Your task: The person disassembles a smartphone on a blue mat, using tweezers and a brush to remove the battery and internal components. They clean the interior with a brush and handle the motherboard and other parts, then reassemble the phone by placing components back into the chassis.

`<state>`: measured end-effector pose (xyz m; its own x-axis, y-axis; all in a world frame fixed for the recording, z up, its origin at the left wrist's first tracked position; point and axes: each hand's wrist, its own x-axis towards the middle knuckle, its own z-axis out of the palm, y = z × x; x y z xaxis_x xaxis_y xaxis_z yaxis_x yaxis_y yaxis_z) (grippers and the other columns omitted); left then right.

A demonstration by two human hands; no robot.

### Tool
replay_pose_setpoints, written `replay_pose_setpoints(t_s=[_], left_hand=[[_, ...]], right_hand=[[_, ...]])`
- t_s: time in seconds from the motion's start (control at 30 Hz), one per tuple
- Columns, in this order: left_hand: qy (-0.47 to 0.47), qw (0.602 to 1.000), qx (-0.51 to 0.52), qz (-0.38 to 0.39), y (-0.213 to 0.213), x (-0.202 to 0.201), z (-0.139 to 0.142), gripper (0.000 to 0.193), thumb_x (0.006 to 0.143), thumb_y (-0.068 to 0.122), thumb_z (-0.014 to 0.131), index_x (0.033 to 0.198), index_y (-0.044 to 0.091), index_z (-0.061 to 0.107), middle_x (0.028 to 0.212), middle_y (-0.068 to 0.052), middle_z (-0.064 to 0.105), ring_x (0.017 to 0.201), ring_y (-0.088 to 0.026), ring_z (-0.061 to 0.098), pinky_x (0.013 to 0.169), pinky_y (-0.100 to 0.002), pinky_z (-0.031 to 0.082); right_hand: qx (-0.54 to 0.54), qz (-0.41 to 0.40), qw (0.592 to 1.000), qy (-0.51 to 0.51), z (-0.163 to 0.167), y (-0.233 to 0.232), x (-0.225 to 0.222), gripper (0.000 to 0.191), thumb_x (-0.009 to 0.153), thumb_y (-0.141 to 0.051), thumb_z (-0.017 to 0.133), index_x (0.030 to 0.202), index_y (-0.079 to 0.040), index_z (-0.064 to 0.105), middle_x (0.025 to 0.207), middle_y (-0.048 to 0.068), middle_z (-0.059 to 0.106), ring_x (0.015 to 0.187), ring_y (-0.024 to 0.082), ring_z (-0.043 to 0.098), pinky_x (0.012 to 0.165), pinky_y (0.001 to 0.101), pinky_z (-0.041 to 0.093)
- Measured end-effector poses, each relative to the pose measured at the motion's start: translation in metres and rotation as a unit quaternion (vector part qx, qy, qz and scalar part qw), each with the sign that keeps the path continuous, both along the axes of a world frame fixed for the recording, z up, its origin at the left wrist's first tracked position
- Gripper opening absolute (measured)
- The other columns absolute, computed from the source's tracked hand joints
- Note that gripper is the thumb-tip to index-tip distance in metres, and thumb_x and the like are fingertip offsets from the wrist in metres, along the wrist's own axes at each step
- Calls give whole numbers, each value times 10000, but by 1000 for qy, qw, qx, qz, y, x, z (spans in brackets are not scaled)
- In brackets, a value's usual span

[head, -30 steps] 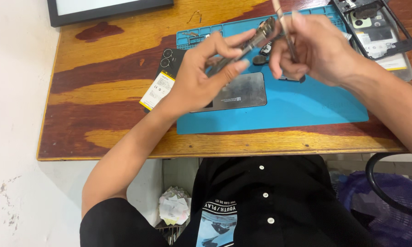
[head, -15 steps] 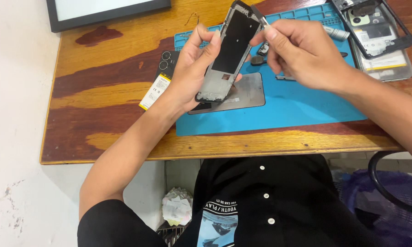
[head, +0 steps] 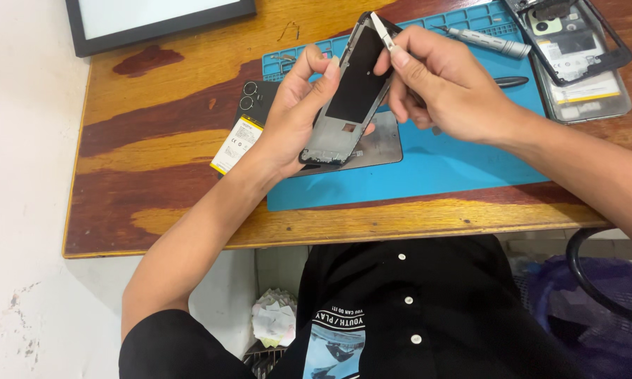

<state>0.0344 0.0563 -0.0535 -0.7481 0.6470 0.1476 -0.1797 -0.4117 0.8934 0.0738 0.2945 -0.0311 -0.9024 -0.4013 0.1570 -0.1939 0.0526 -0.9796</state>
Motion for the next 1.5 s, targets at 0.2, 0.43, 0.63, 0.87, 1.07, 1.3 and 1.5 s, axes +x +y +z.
replay_pose_setpoints(t_s=[0.2, 0.43, 0.63, 0.87, 1.07, 1.3, 1.5], left_hand=[[10, 1000, -7, 4, -1, 2, 1, 214, 1100, 322, 594, 1132, 147, 473, 1169, -131, 710, 1006, -191, 741, 849, -440, 672], [26, 1000, -7, 12, -1, 5, 1, 207, 1109, 311, 595, 1129, 142, 477, 1124, -114, 714, 972, -175, 741, 812, -384, 660], [41, 998, -18, 31, 1, 9, 1, 182, 1132, 294, 586, 1108, 153, 475, 1076, -76, 699, 923, -111, 713, 734, -287, 607], [29, 999, -4, 44, 3, 13, -2, 168, 1139, 255, 602, 1087, 143, 488, 1076, -27, 672, 926, -73, 657, 735, -263, 563], [3, 998, 61, 25, 7, 16, -4, 141, 1163, 233, 549, 1096, 143, 464, 1077, -58, 680, 958, -97, 667, 822, -291, 574], [-41, 990, 135, 23, 15, 25, -3, 173, 1187, 188, 504, 1046, 125, 424, 1201, -121, 681, 1112, -206, 708, 936, -358, 608], [-36, 987, 155, 0, 18, 28, -1, 138, 1195, 215, 439, 1099, 117, 459, 1225, -202, 695, 1151, -309, 711, 905, -434, 651]], right_hand=[[8, 2, 1000, 19, 1, -3, -1, 234, 1161, -286, 369, 1124, -95, 499, 681, 54, 621, 477, 68, 429, 437, 229, 347], [31, -14, 999, 22, 9, -11, 7, 246, 1142, -300, 361, 1133, -93, 493, 745, 81, 690, 451, 65, 462, 383, 224, 366], [29, -15, 999, 29, 15, -15, 14, 234, 1137, -285, 381, 1156, -77, 485, 748, 96, 706, 433, 65, 499, 379, 223, 389], [54, -54, 993, 86, 8, -23, 22, 202, 1138, -216, 445, 1154, -35, 533, 630, 83, 621, 504, 70, 606, 386, 224, 395], [162, -94, 954, 233, -3, -34, 34, 111, 1090, -97, 553, 1109, -4, 610, 619, 53, 667, 498, 118, 662, 431, 265, 437], [163, -101, 944, 269, -10, -37, 43, 78, 1088, -77, 593, 1063, -10, 624, 587, 64, 601, 482, 142, 646, 426, 286, 432], [209, -101, 929, 288, -16, -40, 51, 60, 1064, -64, 622, 1052, -11, 646, 551, 105, 523, 392, 206, 530, 392, 361, 344]])
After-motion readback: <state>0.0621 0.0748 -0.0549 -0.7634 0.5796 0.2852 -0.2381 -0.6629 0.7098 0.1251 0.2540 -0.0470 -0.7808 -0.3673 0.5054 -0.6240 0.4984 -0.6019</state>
